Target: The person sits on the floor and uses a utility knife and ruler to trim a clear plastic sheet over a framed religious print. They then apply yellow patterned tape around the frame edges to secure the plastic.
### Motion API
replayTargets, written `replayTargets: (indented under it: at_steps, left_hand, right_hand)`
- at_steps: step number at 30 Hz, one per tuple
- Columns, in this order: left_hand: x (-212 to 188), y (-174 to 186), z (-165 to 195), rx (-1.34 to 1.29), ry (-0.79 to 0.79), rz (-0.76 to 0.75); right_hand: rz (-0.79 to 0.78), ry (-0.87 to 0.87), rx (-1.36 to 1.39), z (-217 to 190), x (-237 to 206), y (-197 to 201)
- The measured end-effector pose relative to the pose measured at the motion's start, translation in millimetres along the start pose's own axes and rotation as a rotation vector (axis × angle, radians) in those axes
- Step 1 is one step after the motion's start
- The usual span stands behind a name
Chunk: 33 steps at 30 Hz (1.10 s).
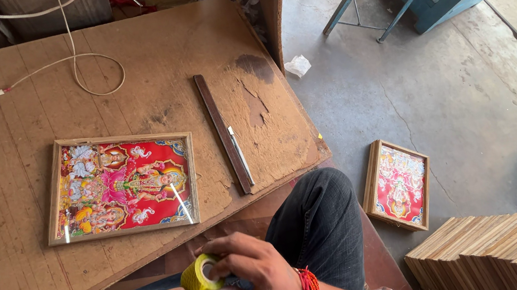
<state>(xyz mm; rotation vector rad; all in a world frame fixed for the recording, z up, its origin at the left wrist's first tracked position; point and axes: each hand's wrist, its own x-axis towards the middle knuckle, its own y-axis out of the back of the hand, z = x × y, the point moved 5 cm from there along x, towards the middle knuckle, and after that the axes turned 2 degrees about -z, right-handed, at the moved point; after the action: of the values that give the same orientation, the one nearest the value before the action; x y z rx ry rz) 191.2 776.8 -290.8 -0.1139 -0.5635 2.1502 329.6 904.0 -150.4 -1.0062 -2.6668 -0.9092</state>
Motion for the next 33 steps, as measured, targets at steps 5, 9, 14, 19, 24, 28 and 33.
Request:
replayTargets:
  at_steps: [5, 9, 14, 19, 24, 28, 33]
  left_hand:
    - [19.8, -23.0, 25.2, -0.001, 0.051, -0.082]
    - [37.4, -16.2, 56.0, -0.096, 0.125, -0.047]
    - [50.6, -8.6, 86.3, -0.084, 0.046, 0.015]
    - [50.8, -7.7, 95.0, 0.017, -0.028, 0.071]
    - [40.0, -5.5, 89.2, 0.069, 0.093, 0.092]
    - [32.7, -17.4, 82.8, -0.057, 0.011, -0.007]
    - [32.3, -20.9, 54.6, -0.142, 0.024, -0.238]
  right_hand:
    - [-0.077, -0.037, -0.001, 14.8, 7.3, 1.0]
    - [-0.083, -0.079, 0.017, 25.5, 9.2, -5.3]
    - [-0.038, -0.111, 0.156, 32.9, 6.9, -13.1]
    - [0.044, -0.088, 0.337, 38.9, 1.9, -14.4]
    - [0.088, -0.051, 0.371, 38.9, 0.7, -13.9]
    - [0.101, -0.064, 0.446, 35.3, 0.3, -4.6]
    - [0.093, -0.065, 0.264, 27.1, -3.8, 14.2]
